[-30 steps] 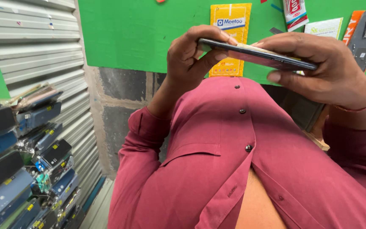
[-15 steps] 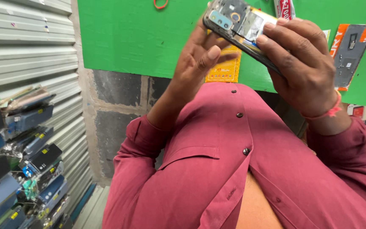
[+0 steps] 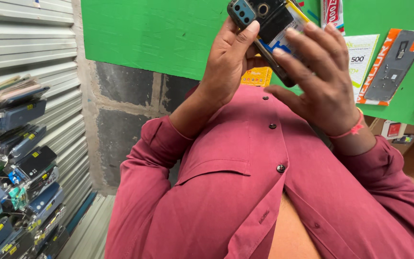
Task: The person disassembles a smartphone, removes the back cover, and handles internal components including the battery and camera module. They then reassemble the phone, apply adhesive tape to the edges, and inspect the device.
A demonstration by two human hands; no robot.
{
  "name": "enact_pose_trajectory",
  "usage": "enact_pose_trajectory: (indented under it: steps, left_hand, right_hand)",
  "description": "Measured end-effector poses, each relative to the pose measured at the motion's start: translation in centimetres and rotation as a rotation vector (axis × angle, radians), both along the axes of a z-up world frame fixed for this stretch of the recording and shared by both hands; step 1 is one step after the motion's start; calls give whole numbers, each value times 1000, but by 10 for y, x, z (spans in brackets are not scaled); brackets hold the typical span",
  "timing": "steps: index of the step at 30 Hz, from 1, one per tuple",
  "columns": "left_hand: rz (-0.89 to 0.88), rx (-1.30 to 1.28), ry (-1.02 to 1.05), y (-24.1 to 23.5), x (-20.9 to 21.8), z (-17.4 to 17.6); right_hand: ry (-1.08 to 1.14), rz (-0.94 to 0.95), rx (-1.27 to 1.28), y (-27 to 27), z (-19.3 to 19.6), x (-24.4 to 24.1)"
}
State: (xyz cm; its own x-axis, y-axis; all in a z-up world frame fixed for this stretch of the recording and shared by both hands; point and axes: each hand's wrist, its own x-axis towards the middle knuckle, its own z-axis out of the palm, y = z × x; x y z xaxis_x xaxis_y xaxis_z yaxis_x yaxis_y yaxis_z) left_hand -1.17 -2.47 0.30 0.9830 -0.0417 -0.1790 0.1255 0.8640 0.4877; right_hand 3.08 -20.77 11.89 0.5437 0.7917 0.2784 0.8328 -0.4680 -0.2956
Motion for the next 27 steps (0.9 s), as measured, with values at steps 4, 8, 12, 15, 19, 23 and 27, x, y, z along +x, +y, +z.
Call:
enact_pose_trajectory:
  steps: [4,8,12,15,19,23,27]
  left_hand:
    - [5,20,1,0,1,-6]
    - [34,142,-25,-5,1,-13]
    - [38,163,-78,-9,2,-22]
    - [11,156,-120,-8,3,-30]
    - [-110,51,-54,-2,-3,-31]
    - [-158,109,-18,2,-4,-29]
    - [-157,96,-5,-1,-4,-31]
  right_hand:
    - [225,-210,204,-17,-3,1]
    - [380,-324,250,-31,-12,3]
    - [400,-320,213,-37,-21,0]
    - [459,-341,245,-42,-28,-1]
    - [506,-334,299,-49,-37,1]
    - [495,-370,292,-49,-43,-1]
    - [486,-349,270,-47,-45,-4]
